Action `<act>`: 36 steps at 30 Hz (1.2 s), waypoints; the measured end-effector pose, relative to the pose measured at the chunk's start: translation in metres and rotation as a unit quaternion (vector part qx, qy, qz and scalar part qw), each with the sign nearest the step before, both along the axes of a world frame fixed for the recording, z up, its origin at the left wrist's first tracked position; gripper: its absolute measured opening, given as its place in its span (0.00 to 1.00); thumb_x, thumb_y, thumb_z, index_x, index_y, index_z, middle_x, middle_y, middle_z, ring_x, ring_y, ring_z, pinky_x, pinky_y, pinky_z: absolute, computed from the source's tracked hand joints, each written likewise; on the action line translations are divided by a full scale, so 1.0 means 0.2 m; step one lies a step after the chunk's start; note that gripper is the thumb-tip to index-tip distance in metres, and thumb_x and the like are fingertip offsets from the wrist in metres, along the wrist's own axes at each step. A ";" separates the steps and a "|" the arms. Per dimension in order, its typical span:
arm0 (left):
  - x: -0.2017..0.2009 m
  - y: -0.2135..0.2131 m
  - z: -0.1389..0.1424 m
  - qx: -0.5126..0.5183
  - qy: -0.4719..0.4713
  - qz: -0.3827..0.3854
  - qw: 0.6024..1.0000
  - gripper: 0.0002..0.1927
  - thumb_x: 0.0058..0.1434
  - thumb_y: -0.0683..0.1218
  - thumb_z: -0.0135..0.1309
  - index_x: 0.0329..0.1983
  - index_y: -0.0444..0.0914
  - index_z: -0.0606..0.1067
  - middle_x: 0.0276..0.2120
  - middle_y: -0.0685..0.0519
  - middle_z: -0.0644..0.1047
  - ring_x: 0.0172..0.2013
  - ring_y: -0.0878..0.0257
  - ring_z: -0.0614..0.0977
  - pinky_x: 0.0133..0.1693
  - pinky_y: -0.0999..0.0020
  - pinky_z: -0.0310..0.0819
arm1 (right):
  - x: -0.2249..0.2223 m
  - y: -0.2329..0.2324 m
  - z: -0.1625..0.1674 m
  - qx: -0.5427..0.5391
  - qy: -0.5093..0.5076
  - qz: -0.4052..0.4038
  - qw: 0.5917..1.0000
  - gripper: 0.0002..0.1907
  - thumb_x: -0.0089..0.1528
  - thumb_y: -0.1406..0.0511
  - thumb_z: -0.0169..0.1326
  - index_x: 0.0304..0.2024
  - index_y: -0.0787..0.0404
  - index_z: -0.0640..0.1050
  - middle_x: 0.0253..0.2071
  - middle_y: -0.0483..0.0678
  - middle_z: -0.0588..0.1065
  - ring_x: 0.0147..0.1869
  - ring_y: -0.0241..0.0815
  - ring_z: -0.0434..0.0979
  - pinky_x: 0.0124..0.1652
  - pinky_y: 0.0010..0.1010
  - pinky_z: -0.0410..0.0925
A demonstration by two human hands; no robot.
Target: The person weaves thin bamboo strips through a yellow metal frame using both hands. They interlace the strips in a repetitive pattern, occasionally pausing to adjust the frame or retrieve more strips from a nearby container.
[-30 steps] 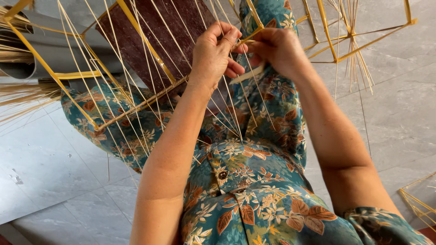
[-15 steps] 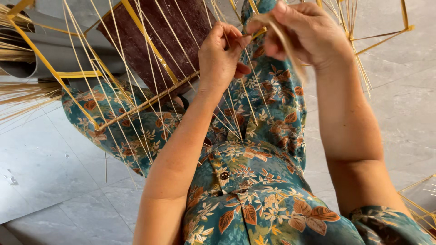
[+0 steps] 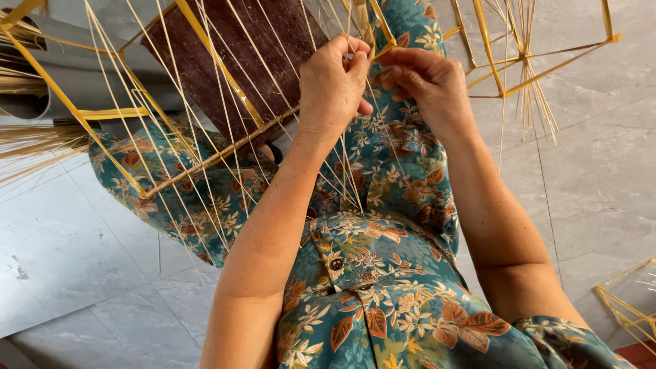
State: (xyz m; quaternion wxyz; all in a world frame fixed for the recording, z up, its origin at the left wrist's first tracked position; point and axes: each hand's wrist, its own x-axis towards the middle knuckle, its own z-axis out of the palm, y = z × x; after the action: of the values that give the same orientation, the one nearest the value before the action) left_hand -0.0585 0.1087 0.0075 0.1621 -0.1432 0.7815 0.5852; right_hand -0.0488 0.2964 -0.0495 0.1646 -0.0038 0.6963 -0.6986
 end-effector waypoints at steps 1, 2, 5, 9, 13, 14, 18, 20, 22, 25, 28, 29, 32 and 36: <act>-0.01 -0.01 0.00 0.000 -0.005 -0.010 1.000 0.10 0.68 0.47 0.49 0.45 0.38 0.77 0.25 0.54 0.83 0.15 0.67 0.85 0.13 0.77 0.75 | 0.01 -0.01 -0.01 -0.037 -0.007 -0.012 0.999 0.12 0.72 0.69 0.53 0.56 0.63 0.79 0.49 0.44 0.81 0.45 0.29 0.81 0.41 0.20 0.75; -0.02 -0.02 -0.01 -0.001 -0.008 -0.020 1.000 0.11 0.68 0.47 0.49 0.44 0.38 0.78 0.25 0.54 0.83 0.15 0.67 0.85 0.13 0.77 0.76 | 0.01 -0.03 -0.02 -0.074 -0.013 -0.024 0.997 0.12 0.71 0.70 0.53 0.57 0.64 0.79 0.50 0.44 0.81 0.47 0.30 0.82 0.42 0.21 0.76; -0.05 -0.05 -0.03 -0.016 -0.046 -0.064 0.997 0.14 0.68 0.49 0.48 0.43 0.36 0.79 0.24 0.52 0.84 0.18 0.66 0.87 0.15 0.77 0.78 | 0.04 -0.06 -0.02 0.008 -0.005 -0.046 0.999 0.14 0.69 0.71 0.56 0.57 0.61 0.80 0.44 0.43 0.80 0.40 0.29 0.78 0.34 0.20 0.71; -0.10 -0.09 -0.05 0.015 -0.121 -0.092 0.988 0.17 0.69 0.49 0.47 0.43 0.31 0.80 0.30 0.46 0.83 0.20 0.62 0.88 0.16 0.76 0.77 | 0.03 -0.07 -0.01 0.108 0.128 -0.004 0.986 0.15 0.66 0.74 0.60 0.55 0.62 0.81 0.51 0.43 0.74 0.44 0.30 0.74 0.38 0.20 0.69; -0.10 -0.12 -0.06 0.095 -0.113 -0.083 0.986 0.17 0.70 0.47 0.42 0.47 0.32 0.78 0.41 0.43 0.81 0.22 0.59 0.89 0.16 0.76 0.81 | -0.04 -0.01 -0.01 0.186 0.131 0.072 0.971 0.06 0.67 0.70 0.61 0.47 0.63 0.82 0.48 0.44 0.76 0.43 0.31 0.75 0.39 0.22 0.72; -0.09 -0.14 -0.07 0.129 -0.102 -0.076 0.984 0.18 0.72 0.48 0.42 0.48 0.32 0.78 0.42 0.41 0.80 0.22 0.58 0.89 0.17 0.76 0.81 | -0.06 0.01 -0.01 0.192 0.079 0.076 0.975 0.04 0.68 0.68 0.60 0.44 0.62 0.83 0.47 0.42 0.76 0.39 0.30 0.76 0.35 0.22 0.72; -0.05 -0.16 -0.09 0.194 -0.055 -0.024 0.979 0.18 0.74 0.47 0.39 0.52 0.32 0.77 0.48 0.42 0.80 0.24 0.58 0.89 0.18 0.78 0.82 | -0.17 0.10 0.03 0.230 0.063 0.117 0.964 0.08 0.70 0.63 0.59 0.42 0.61 0.82 0.32 0.41 0.78 0.34 0.27 0.74 0.34 0.20 0.68; -0.03 -0.17 -0.10 0.212 -0.029 -0.017 0.977 0.16 0.72 0.45 0.42 0.56 0.33 0.75 0.50 0.43 0.80 0.24 0.58 0.89 0.20 0.77 0.83 | -0.21 0.13 0.07 0.138 -0.023 0.131 0.981 0.11 0.71 0.59 0.55 0.40 0.58 0.81 0.29 0.37 0.78 0.31 0.23 0.74 0.32 0.15 0.67; 0.00 -0.17 -0.10 0.157 0.024 0.019 0.987 0.16 0.71 0.44 0.45 0.59 0.35 0.73 0.50 0.44 0.79 0.25 0.60 0.89 0.20 0.77 0.83 | -0.23 0.16 0.12 0.173 -0.060 0.141 0.973 0.14 0.70 0.59 0.57 0.38 0.63 0.81 0.25 0.40 0.74 0.26 0.26 0.65 0.26 0.19 0.57; 0.10 -0.13 -0.07 0.037 0.125 0.075 0.989 0.16 0.74 0.44 0.47 0.62 0.37 0.73 0.50 0.44 0.81 0.26 0.64 0.89 0.22 0.75 0.82 | -0.22 0.21 0.21 0.135 -0.114 0.117 0.977 0.15 0.70 0.59 0.58 0.40 0.66 0.82 0.21 0.41 0.69 0.22 0.27 0.60 0.21 0.21 0.52; 0.17 -0.07 -0.04 0.025 0.144 0.044 0.988 0.16 0.76 0.42 0.48 0.65 0.39 0.73 0.51 0.44 0.83 0.28 0.65 0.89 0.25 0.74 0.83 | -0.22 0.21 0.30 -0.011 -0.137 0.080 0.987 0.15 0.71 0.60 0.57 0.46 0.67 0.82 0.20 0.40 0.68 0.22 0.26 0.62 0.22 0.19 0.53; 0.16 -0.05 -0.04 0.006 0.107 0.009 0.994 0.20 0.74 0.42 0.49 0.68 0.39 0.68 0.52 0.44 0.82 0.27 0.65 0.89 0.24 0.75 0.84 | -0.22 0.20 0.32 -0.069 -0.141 0.069 0.985 0.16 0.72 0.60 0.56 0.48 0.67 0.82 0.21 0.40 0.67 0.23 0.26 0.62 0.22 0.18 0.54; 0.09 -0.01 -0.04 -0.015 0.091 -0.041 0.995 0.28 0.70 0.40 0.50 0.73 0.38 0.59 0.55 0.43 0.78 0.24 0.64 0.89 0.22 0.75 0.85 | -0.25 0.12 0.34 -0.154 -0.147 0.100 0.972 0.17 0.73 0.60 0.55 0.55 0.68 0.80 0.25 0.41 0.70 0.26 0.27 0.66 0.24 0.19 0.57; -0.03 -0.04 -0.06 0.052 -0.015 -0.034 0.998 0.38 0.64 0.39 0.48 0.75 0.40 0.46 0.50 0.45 0.79 0.19 0.62 0.87 0.19 0.72 0.81 | -0.27 0.03 0.30 -0.129 -0.136 0.085 0.979 0.18 0.73 0.59 0.54 0.54 0.69 0.81 0.25 0.41 0.71 0.22 0.27 0.66 0.20 0.19 0.57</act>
State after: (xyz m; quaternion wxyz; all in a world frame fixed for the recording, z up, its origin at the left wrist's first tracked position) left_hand -0.0639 0.1009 -0.0036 0.2009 -0.1171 0.7516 0.6173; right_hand -0.1024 0.3028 0.0096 0.3145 0.0107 0.5690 -0.7598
